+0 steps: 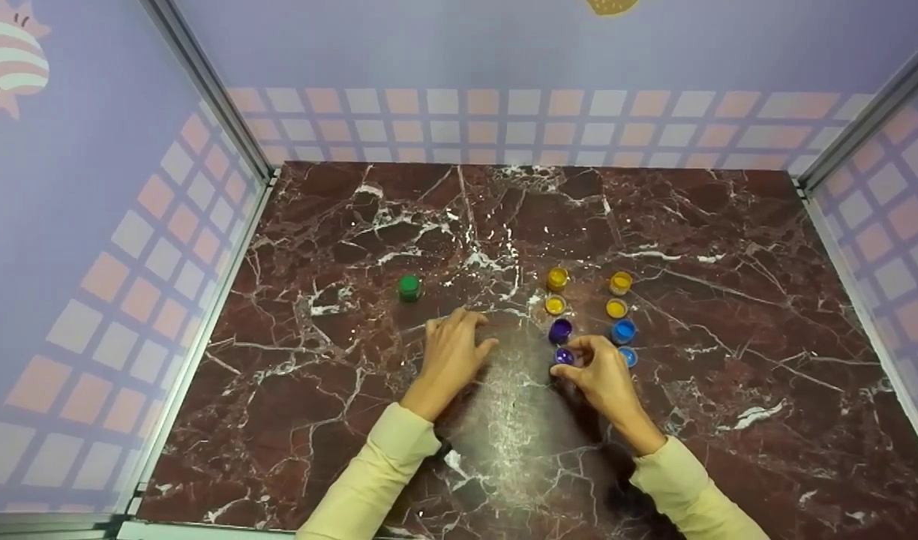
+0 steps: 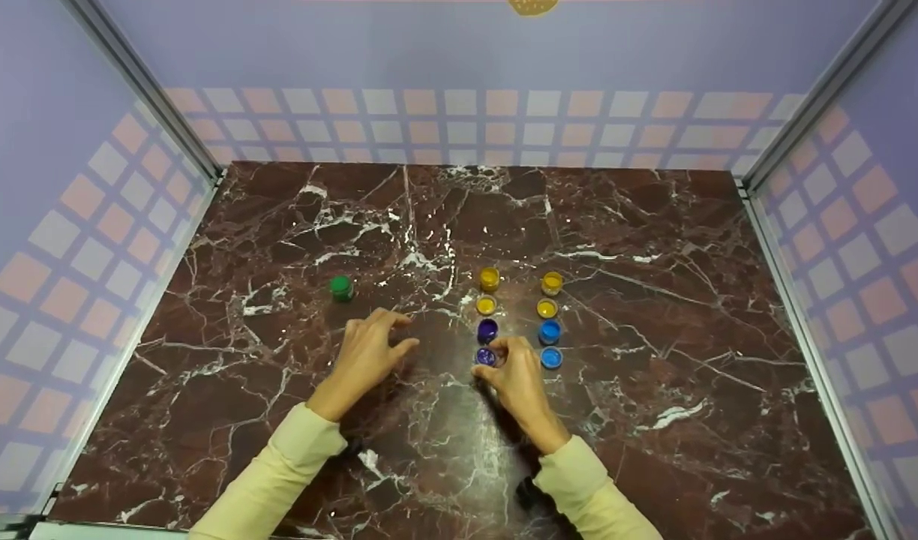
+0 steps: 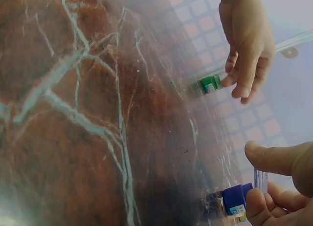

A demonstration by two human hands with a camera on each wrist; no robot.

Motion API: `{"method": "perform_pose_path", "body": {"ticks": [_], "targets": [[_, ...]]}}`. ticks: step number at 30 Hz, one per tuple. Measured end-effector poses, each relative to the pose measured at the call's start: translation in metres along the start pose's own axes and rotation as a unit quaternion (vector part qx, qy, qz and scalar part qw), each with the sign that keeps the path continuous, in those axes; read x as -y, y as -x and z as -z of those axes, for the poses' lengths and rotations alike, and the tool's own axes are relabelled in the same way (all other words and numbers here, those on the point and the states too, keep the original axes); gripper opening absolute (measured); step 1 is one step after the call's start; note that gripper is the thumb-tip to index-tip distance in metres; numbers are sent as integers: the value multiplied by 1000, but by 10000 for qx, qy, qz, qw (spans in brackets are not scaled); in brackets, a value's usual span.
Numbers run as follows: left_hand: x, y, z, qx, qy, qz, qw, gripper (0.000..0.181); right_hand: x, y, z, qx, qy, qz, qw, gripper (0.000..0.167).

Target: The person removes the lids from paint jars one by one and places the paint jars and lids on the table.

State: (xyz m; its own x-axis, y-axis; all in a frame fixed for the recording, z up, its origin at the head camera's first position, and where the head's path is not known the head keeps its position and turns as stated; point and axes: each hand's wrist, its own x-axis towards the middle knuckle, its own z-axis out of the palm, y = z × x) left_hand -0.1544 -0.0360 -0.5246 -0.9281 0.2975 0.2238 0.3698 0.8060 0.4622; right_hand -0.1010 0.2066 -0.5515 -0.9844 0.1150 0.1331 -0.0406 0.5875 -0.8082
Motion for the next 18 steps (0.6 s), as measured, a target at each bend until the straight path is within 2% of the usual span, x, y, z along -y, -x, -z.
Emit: {"method": "perform_pose_path", "body": {"ticks": [9,18], "targets": [[24,10,15,-339,-38,180,9993,33,-2,-4,-3,135,222,210,9994,37],[44,12,29,-505,135,762,9957,40,-7,-3,-9,193,398,450,9980,37]]}}
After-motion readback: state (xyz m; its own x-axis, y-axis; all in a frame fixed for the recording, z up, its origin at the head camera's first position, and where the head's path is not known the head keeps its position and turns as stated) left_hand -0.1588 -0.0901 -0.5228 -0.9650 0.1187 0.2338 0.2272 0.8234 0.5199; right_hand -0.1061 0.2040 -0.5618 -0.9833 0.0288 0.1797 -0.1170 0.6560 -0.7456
